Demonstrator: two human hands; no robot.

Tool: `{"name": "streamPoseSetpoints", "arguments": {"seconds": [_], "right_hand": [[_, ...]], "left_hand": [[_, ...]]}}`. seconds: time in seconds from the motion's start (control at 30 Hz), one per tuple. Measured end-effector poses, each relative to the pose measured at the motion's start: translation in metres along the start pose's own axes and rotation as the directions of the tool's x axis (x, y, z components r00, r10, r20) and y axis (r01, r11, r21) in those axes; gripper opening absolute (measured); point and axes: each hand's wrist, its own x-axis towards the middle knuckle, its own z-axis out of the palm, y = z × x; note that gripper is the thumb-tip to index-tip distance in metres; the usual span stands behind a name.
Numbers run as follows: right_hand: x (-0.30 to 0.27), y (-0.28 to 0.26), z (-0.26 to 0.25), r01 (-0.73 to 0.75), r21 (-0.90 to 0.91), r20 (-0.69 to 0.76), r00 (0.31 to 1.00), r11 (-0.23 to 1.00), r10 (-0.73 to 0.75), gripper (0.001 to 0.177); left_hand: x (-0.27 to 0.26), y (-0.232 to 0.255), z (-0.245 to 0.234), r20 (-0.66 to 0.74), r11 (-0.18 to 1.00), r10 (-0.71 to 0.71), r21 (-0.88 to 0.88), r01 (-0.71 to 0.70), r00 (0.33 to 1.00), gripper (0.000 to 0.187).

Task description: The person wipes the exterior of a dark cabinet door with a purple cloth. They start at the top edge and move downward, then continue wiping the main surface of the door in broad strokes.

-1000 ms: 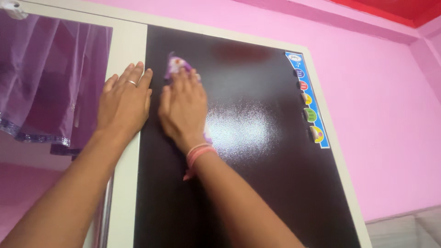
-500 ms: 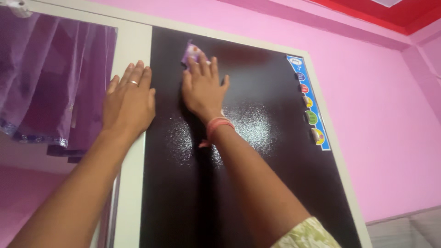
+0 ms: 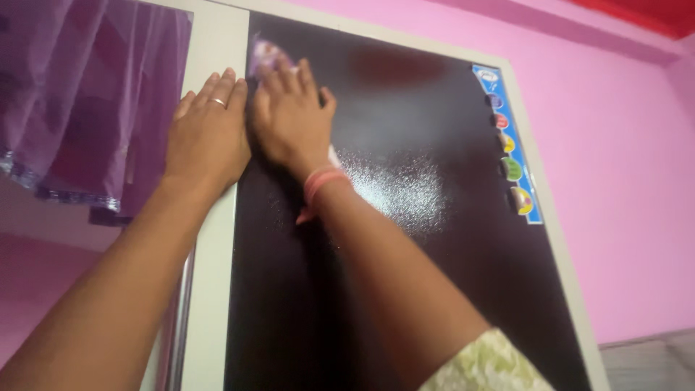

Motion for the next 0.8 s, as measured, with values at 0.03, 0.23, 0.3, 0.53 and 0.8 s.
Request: {"name": "streamPoseSetpoints", "arguments": {"seconds": [0.03,0.23,0.3,0.53,0.8], "right_hand": [[0.009,0.010,0.002,-0.009,-0.022,0.006,1.000,1.000,0.009,0.055],[0.046,0.100,-0.002,-0.097,-0.055,0.033,0.995,0.994,0.099,0.058],[0.041,0.132,-0.009,-0.091,-0.041,-0.033,0.995,0.995,0.090,0.060],[-0.015,0.152,-0.024,0.165,0.058,-0.069,0.984,0.985,-0.161,0.051],[0.024,0.120,-0.007,0.317,0.222,-0.116,0.947,0.922,-0.298,0.043]], "left_hand": [[-0.001,0.001,-0.001,0.007,1.000,0.011,0.010,-0.011,1.000,0.051],[0.005,0.008,-0.011,0.043,0.996,0.018,0.090,-0.021,0.999,0.060],[0.003,0.008,-0.014,0.042,0.993,0.044,0.106,-0.048,0.998,0.061],[0.009,0.017,-0.026,0.055,0.960,0.092,0.259,-0.103,0.994,0.049],[0.048,0.064,-0.005,0.113,0.923,0.107,0.358,-0.141,0.988,0.054]]}}
